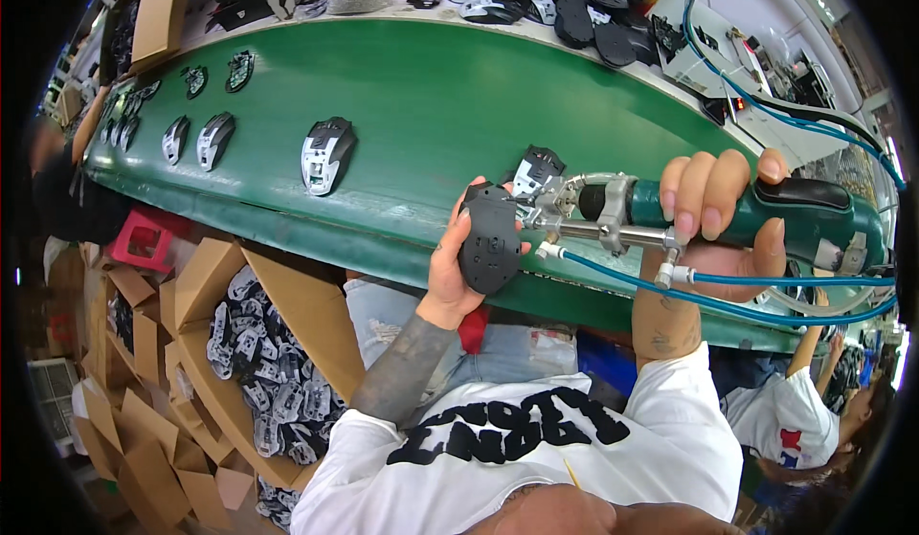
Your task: Assembling computer mice shells on a conveyor belt using a pneumatic screwdriver.
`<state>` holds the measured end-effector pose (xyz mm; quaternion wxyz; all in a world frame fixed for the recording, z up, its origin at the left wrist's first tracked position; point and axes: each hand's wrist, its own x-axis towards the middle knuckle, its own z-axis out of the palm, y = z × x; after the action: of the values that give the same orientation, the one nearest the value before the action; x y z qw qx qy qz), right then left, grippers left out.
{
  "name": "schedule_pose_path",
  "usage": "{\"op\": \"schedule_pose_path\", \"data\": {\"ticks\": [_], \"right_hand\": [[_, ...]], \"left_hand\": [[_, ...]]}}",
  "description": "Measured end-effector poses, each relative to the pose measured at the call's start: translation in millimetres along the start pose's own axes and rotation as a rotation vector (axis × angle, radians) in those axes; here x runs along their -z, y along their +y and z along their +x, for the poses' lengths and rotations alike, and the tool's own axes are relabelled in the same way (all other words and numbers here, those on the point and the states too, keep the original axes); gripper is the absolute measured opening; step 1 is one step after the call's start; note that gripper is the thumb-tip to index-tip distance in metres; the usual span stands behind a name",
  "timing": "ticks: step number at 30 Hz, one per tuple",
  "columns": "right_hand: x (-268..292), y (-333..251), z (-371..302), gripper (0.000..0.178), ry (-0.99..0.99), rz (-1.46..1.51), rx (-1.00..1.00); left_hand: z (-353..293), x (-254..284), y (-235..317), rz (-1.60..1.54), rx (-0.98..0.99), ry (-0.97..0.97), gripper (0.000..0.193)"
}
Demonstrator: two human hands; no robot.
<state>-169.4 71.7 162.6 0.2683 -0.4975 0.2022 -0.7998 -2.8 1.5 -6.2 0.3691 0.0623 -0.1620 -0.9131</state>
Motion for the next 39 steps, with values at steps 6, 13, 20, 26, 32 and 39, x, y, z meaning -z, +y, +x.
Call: {"op": "schedule_pose_path", "data": {"ticks": [6, 13, 20, 26, 32, 39], "right_hand": [[7.0, 0.6, -0.8, 0.041, -0.035, 0.03, 0.012], [2.1, 4.3, -0.5, 0.041, -0.048, 0.041, 0.005], [-1.0, 9.7, -0.1, 0.038, -0.111, 0.052, 0.013], [7.9, -24.7, -5.4, 0.04, -0.087, 0.115, 0.037], [-4.4, -16.8, -1.1, 0.041, -0.29, 0.123, -0.123], [-9.5, -7.3, -9.6, 0.042, -0.24, 0.047, -0.223]], "left_hand": [[-2.5, -3.7, -5.6, 0.026, 0.014, 0.016, 0.054], [-1.3, -3.0, -4.6, 0.084, 0.023, -0.005, 0.054], [-9.3, -5.4, 1.8, -0.014, 0.089, 0.008, 0.055], [-4.5, -4.3, -7.2, -0.021, -0.183, 0.061, 0.045], [-6.7, 1.9, 10.1, -0.159, -0.245, 0.097, 0.044], [4.9, 4.9, 3.7, -0.103, -0.209, 0.09, 0.048]]}}
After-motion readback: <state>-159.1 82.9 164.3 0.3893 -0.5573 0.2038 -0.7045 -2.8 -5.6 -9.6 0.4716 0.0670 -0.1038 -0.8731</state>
